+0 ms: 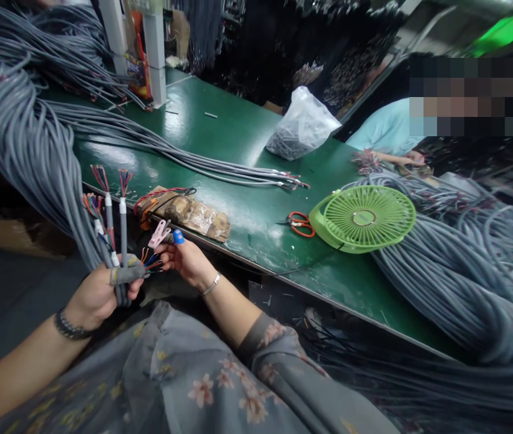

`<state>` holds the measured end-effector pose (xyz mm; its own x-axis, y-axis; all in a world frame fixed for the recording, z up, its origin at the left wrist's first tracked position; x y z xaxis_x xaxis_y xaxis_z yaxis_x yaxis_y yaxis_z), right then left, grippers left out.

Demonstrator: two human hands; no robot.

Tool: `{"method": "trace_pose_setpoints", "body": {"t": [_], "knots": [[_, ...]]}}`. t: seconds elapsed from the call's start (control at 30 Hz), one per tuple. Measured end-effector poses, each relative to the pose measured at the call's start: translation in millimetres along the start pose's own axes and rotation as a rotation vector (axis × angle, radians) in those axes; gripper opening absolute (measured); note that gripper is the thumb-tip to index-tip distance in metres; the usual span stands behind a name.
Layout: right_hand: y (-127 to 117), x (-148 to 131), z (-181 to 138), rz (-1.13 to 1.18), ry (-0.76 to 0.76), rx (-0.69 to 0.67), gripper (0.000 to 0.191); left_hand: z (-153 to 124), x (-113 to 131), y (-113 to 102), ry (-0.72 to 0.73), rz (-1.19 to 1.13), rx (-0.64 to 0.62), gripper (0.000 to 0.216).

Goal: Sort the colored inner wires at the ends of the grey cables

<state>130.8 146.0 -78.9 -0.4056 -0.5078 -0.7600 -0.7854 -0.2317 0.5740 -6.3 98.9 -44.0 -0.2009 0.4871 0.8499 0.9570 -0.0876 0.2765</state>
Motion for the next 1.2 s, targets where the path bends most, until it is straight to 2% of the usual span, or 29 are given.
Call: {"method": "trace_pose_setpoints", "body": {"t": [0.1,0.27,0.43,0.6,0.8,1.0,1.1,1.2], "knots": [[12.2,-5.6,8.7,-0.054,-0.054,-0.093,0.061,5.4,1.3,-0.1,-0.024,-0.054,-0.039,0.036],[-1.1,-16.6,8.6,-0.175,-0.297,0.147,0.072,11.2,1.7,4.6,-0.063,-0.091,-0.092,0.036],[11.5,-2.7,18.3,0.008,-0.183,0.048,0.07,15.0,1.1,10.7,-0.079,-0.113,-0.124,0.035],[13.0,-1.1,21.4,0.133,-0.154,0.065,0.062,19.7,-2.6,12.9,-0.096,-0.114,-0.131,0.033],[13.1,2.7,20.7,0.159,-0.112,0.054,0.061,21.0,-1.8,12.2,-0.073,-0.082,-0.099,0.032],[12.9,5.3,17.3,0.163,-0.032,-0.005,0.07,2.5,3.3,12.4,-0.003,-0.012,-0.028,0.039],[12.8,4.3,14.0,0.167,-0.031,-0.02,0.062,-7.5,5.6,13.5,0.05,0.034,0.023,0.041],[8.9,0.0,11.2,0.126,-0.098,0.02,0.051,-11.1,8.5,13.0,0.088,0.019,0.068,0.04]]}}
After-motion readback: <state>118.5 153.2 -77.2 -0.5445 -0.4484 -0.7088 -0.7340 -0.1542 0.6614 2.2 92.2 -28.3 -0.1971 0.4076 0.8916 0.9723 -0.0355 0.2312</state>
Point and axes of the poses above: each hand's wrist, its own z-axis towards the middle knuckle, its own y-axis out of the palm, x = y × z, the point moved 9 cm from there along z, towards the middle knuckle, and after that the axes turned 5 degrees about -x, right-handed, at the moved point
